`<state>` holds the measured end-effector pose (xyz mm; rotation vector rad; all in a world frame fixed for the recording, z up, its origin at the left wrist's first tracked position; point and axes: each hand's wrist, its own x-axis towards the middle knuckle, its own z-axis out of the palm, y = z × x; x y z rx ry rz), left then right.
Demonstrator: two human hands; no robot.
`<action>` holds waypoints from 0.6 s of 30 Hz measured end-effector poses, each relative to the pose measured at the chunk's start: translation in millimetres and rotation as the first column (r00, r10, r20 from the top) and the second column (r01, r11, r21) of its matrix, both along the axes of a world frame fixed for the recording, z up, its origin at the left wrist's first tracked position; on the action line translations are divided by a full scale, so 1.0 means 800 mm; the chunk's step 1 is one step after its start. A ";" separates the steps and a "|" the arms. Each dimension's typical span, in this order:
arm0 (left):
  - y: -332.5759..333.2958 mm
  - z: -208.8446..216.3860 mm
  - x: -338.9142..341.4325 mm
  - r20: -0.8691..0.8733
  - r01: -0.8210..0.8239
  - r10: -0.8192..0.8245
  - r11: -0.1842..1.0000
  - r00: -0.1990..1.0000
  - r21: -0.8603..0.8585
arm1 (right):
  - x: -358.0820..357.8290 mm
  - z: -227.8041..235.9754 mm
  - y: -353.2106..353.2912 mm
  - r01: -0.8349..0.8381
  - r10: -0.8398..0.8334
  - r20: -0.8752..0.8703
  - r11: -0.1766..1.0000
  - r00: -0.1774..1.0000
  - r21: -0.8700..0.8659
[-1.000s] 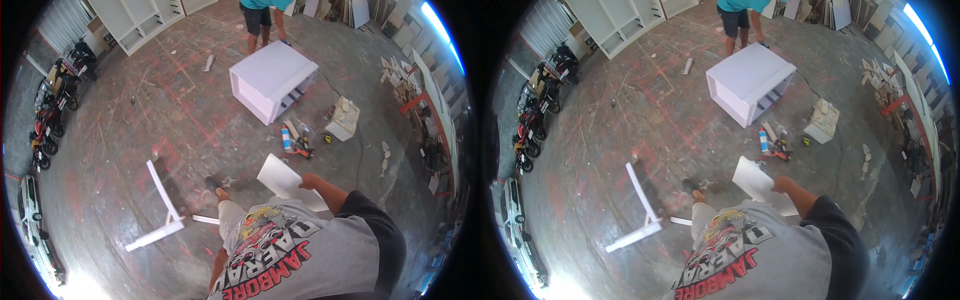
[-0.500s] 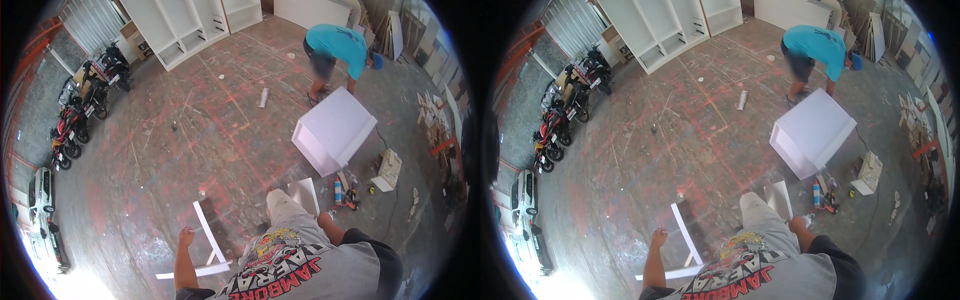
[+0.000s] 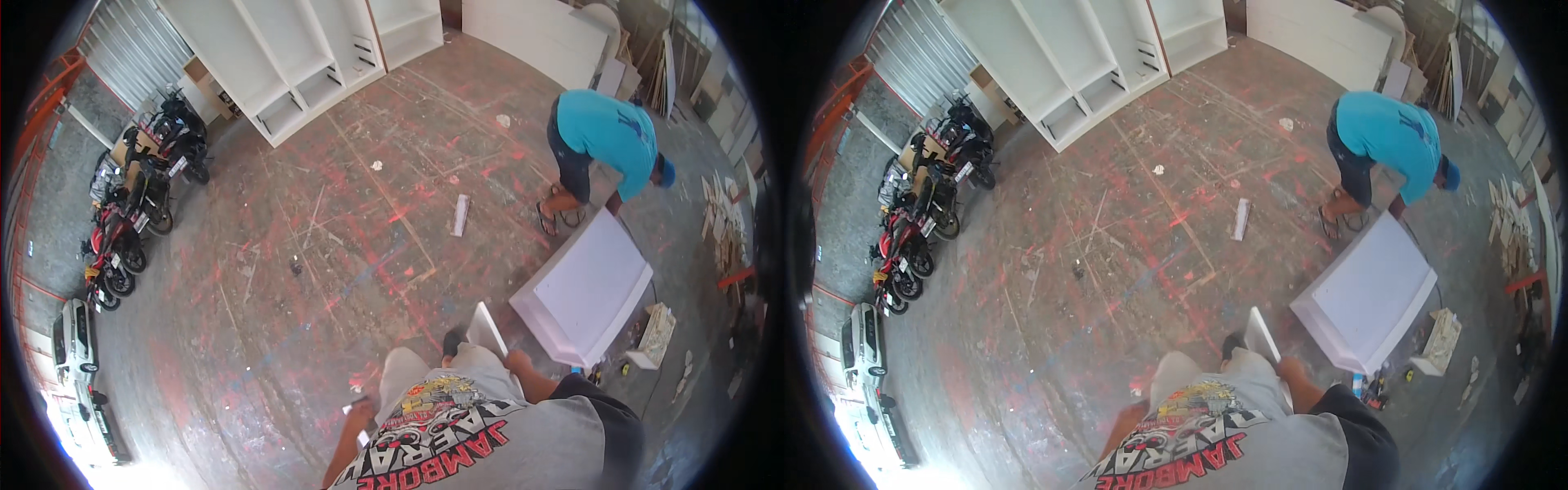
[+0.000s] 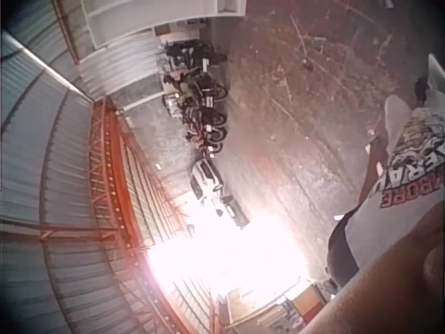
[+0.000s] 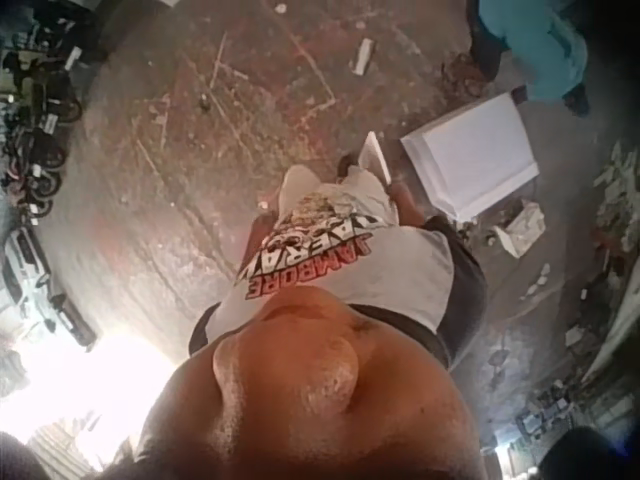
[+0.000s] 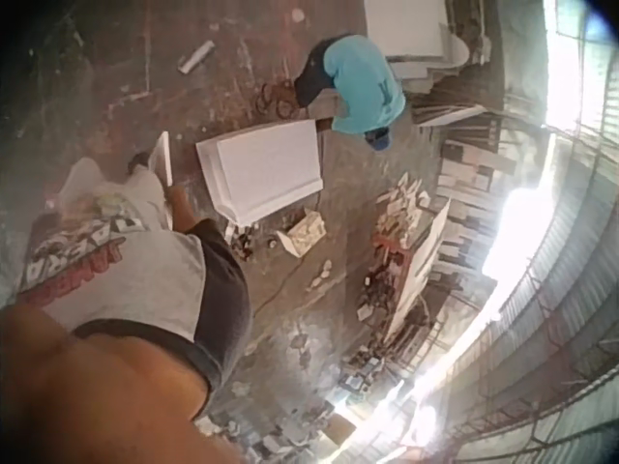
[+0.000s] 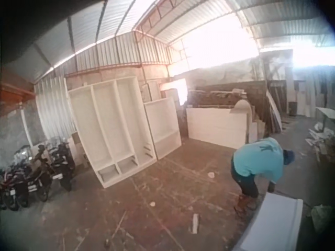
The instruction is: The person carries white panels across a workshop and places them inside the cubby sections of a large white shelving unit.
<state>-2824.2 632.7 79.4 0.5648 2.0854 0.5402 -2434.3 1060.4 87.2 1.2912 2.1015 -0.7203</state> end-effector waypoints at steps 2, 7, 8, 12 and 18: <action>0.123 0.074 -0.049 0.178 -0.383 0.366 0.921 0.914 0.074 | -0.089 0.025 0.079 0.087 -0.080 -0.089 0.994 0.993 0.071; 0.430 0.193 -0.204 0.688 -0.511 0.136 0.772 0.713 0.377 | -0.315 0.132 0.218 0.091 -0.033 -0.396 0.988 0.917 0.128; 0.490 0.207 -0.234 0.762 -0.482 0.023 0.787 0.647 0.385 | -0.359 0.156 0.244 0.084 -0.015 -0.447 0.987 0.894 0.135; 0.694 0.213 -0.334 0.850 -0.425 -0.210 0.793 0.484 0.437 | -0.520 0.228 0.333 0.071 0.236 -0.708 0.925 0.665 0.374; 0.888 0.326 -0.469 0.870 -0.641 0.093 0.714 0.485 0.281 | -0.725 0.333 0.473 0.029 0.401 -0.706 0.859 0.584 0.511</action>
